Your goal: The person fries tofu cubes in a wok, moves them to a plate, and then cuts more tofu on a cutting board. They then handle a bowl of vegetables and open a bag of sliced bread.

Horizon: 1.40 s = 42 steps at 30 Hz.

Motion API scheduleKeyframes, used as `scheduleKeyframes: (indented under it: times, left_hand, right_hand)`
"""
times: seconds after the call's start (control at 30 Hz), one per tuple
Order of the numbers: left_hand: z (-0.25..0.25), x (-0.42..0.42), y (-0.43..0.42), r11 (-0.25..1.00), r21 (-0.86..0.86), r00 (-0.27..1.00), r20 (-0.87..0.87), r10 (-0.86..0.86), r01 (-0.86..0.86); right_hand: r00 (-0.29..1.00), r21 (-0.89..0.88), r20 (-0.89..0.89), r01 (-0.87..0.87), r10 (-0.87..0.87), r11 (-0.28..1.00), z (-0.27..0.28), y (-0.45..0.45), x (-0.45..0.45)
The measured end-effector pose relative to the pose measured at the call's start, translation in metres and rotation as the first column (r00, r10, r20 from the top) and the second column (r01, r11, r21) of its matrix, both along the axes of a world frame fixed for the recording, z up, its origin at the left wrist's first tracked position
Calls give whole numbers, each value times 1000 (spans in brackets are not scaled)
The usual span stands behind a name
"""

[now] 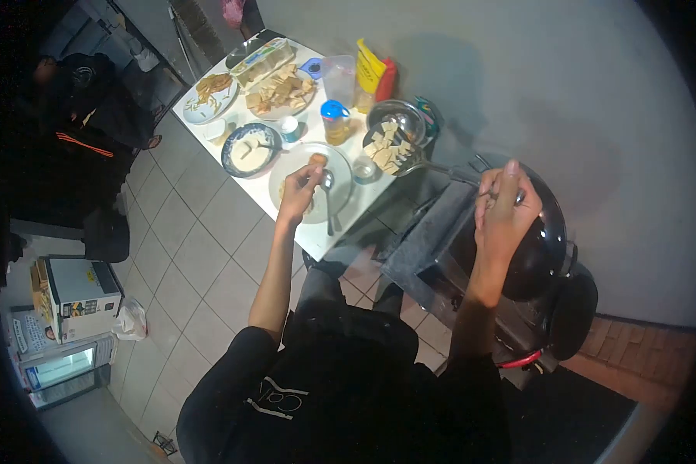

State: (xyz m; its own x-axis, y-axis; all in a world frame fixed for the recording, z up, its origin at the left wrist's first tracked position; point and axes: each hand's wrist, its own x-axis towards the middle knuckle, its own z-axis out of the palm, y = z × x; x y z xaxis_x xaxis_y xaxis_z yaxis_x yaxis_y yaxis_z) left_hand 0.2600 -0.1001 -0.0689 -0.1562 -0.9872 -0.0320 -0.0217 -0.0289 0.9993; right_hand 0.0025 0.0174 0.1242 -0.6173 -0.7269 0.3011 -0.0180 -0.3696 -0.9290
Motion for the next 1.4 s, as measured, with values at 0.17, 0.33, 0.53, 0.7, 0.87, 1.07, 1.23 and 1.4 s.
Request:
scheduleKeyframes:
  times: [0.17,0.33,0.53,0.7,0.87,1.07,1.23,1.4]
  left_hand:
    - [-12,58,-49,998,60,1000,-2,-2,2]
    - [-13,96,-78,992,114,998,-6,62,-61]
    - [-27,128,-102,973,198,989,-62,133,-119]
    - [-32,145,-112,978,202,990,-118,76,-51]
    - [-57,160,-112,974,217,987,-133,90,-59]
    - [-69,178,-113,953,280,967,-185,173,-117]
    - [-77,181,-113,941,311,939,-262,223,-137]
    - [-89,186,-112,943,301,942,-250,225,-145]
  right_hand:
    - [997,19,10,-76,76,997,-15,-59,58]
    - [984,41,5,-179,179,983,-34,-108,102]
    - [980,106,-22,-192,196,976,-62,-173,152]
    - [959,119,18,-282,282,952,-90,-232,185]
    - [937,139,-11,-344,349,929,-119,-290,211]
    - [908,234,-76,-386,412,892,-152,-358,242]
    - [852,192,-98,-492,515,849,-176,-411,273]
    - [793,146,-85,-589,604,795,-205,-461,321]
